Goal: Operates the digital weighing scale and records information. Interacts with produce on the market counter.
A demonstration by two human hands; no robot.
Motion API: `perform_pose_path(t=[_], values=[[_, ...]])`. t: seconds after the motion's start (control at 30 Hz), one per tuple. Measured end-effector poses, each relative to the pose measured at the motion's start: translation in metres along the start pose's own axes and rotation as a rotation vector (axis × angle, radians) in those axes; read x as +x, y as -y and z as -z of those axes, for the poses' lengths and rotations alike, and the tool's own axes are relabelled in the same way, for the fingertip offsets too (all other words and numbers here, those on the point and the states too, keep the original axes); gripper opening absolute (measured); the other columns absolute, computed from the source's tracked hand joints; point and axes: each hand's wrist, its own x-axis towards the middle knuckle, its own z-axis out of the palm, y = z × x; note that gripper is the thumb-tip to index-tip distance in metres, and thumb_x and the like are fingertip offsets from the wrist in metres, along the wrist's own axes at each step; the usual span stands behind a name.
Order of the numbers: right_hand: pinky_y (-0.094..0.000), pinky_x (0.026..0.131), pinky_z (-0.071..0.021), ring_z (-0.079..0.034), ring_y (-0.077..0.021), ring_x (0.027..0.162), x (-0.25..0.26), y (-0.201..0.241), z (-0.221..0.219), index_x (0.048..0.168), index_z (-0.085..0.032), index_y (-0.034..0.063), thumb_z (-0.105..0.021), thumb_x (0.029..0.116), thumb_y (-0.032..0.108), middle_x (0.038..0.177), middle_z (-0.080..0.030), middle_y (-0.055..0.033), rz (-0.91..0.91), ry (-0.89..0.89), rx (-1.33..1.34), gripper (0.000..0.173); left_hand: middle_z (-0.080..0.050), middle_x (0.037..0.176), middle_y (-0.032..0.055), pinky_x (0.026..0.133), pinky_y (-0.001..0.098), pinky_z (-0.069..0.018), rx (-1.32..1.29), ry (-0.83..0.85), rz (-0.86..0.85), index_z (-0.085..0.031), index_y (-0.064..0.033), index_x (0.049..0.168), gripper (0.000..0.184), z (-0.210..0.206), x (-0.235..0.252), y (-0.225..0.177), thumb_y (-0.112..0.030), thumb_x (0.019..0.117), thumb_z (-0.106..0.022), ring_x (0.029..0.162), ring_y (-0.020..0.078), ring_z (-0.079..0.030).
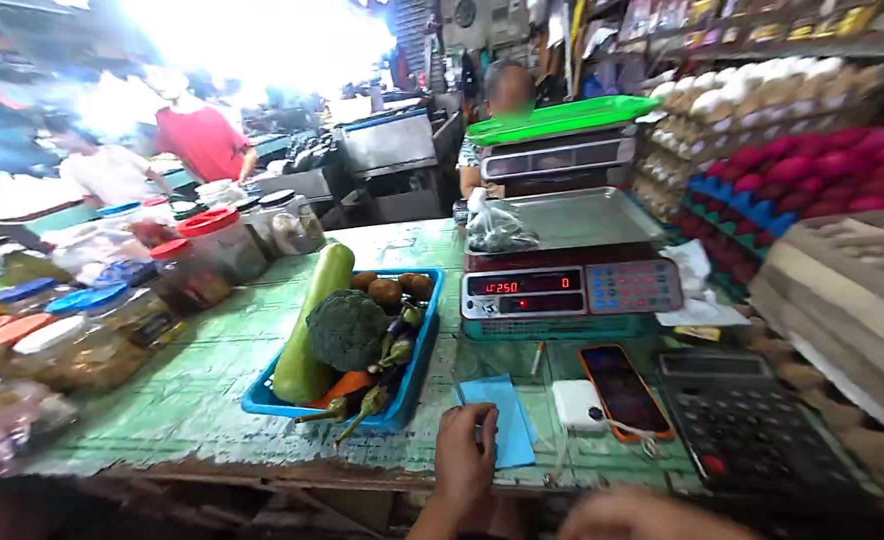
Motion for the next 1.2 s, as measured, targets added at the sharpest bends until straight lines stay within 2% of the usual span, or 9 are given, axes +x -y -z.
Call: perform_pose_path(t=[0.1,0.2,0.33,0.43,0.67,0.8,0.93,1.03,1.2], values=[[-0.0519,0.100,-0.0532,-0.067,-0.0288,0.114,0.008,0.012,0.096,0.124,-0.071,0.0095,-0.052,0.1053,0.023,0.123,-0.070,-0.0134,-0.143,-0.629,-0.407,0.030,-0.072,0.081,0.0065,0.078,0.0448,-0.0583,0.007,-0.026,0.021,-0.075,-0.0059,0.105,0.023,0.002,-0.003,-0.004,-0.024,0.1002,-0.062,0.076,0.0219,-0.069],[-0.0685,0.105,-0.0415,-0.047,-0.0480,0.136,0.037,-0.029,0.151,0.142,-0.061,0.0146,-0.063,0.0940,0.005,0.151,-0.049,-0.0227,-0.339,-0.861,-0.664,0.049,-0.069,0.076,0.0081,0.071,0.0465,-0.0573,0.026,-0.001,0.065,-0.074,-0.0045,0.106,0.026,0.006,-0.005,-0.007,-0.026,0.1020,-0.059,0.070,0.0239,-0.067],[-0.0686,0.105,-0.0413,-0.039,-0.0496,0.143,0.054,-0.059,0.158,0.140,-0.064,0.0266,-0.068,0.0847,-0.004,0.160,-0.037,-0.0239,-0.343,-0.869,-0.808,0.063,-0.068,0.076,0.0058,0.071,0.0456,-0.0564,0.019,0.023,0.082,-0.074,-0.0070,0.105,0.028,0.006,-0.003,-0.006,-0.029,0.1025,-0.057,0.070,0.0219,-0.066],[-0.0695,0.105,-0.0404,-0.038,-0.0519,0.143,0.053,-0.060,0.163,0.138,-0.065,0.0253,-0.068,0.0830,-0.006,0.161,-0.032,-0.0274,-0.331,-0.870,-0.765,0.063,-0.066,0.073,0.0037,0.067,0.0392,-0.0556,0.012,-0.036,0.037,-0.074,-0.0067,0.103,0.027,0.003,-0.005,-0.001,-0.028,0.1019,-0.057,0.066,0.0171,-0.063],[-0.0758,0.109,-0.0313,-0.031,-0.0524,0.147,0.025,-0.077,0.188,0.142,-0.063,0.0282,-0.063,0.0851,-0.009,0.164,-0.035,-0.0196,-0.211,-0.666,-0.976,0.067,-0.067,0.077,0.0021,0.067,0.0190,-0.0511,-0.114,-0.076,-0.036,-0.073,-0.0013,0.101,0.026,-0.002,-0.008,0.006,-0.024,0.1027,-0.059,0.069,0.0029,-0.060],[-0.0730,0.115,-0.0255,-0.026,-0.0494,0.151,0.030,-0.062,0.204,0.136,-0.068,0.0229,-0.057,0.0909,-0.005,0.163,-0.037,-0.0169,-0.183,-0.505,-1.092,0.054,-0.067,0.076,0.0002,0.065,0.0194,-0.0516,-0.150,-0.062,-0.056,-0.072,-0.0035,0.100,0.025,-0.002,-0.009,0.010,-0.024,0.1034,-0.058,0.067,0.0024,-0.060],[-0.0635,0.112,-0.0358,-0.048,-0.0431,0.138,0.047,-0.037,0.231,0.113,-0.078,0.0125,-0.055,0.0953,-0.001,0.143,-0.061,-0.0133,-0.174,-0.356,-1.180,0.031,-0.067,0.078,0.0006,0.066,0.0190,-0.0533,-0.161,-0.059,-0.054,-0.071,-0.0028,0.101,0.025,-0.002,-0.009,0.010,-0.024,0.1038,-0.058,0.069,0.0023,-0.062],[-0.0581,0.105,-0.0412,-0.055,-0.0402,0.129,0.057,-0.020,0.237,0.102,-0.075,0.0061,-0.059,0.0935,-0.004,0.132,-0.067,-0.0116,-0.261,-0.293,-1.271,0.021,-0.067,0.079,-0.0005,0.066,0.0182,-0.0527,-0.167,-0.050,-0.041,-0.071,-0.0031,0.101,0.026,-0.002,-0.009,0.010,-0.025,0.1041,-0.057,0.069,0.0012,-0.061],[-0.0647,0.103,-0.0442,-0.057,-0.0429,0.127,0.035,-0.022,0.177,0.125,-0.069,0.0065,-0.049,0.1004,0.009,0.137,-0.063,-0.0175,-0.128,-0.513,-0.986,0.032,-0.067,0.081,-0.0007,0.062,0.0171,-0.0552,-0.225,-0.053,-0.036,-0.070,-0.0020,0.102,0.025,0.001,-0.011,0.010,-0.021,0.1055,-0.054,0.067,-0.0002,-0.062]])
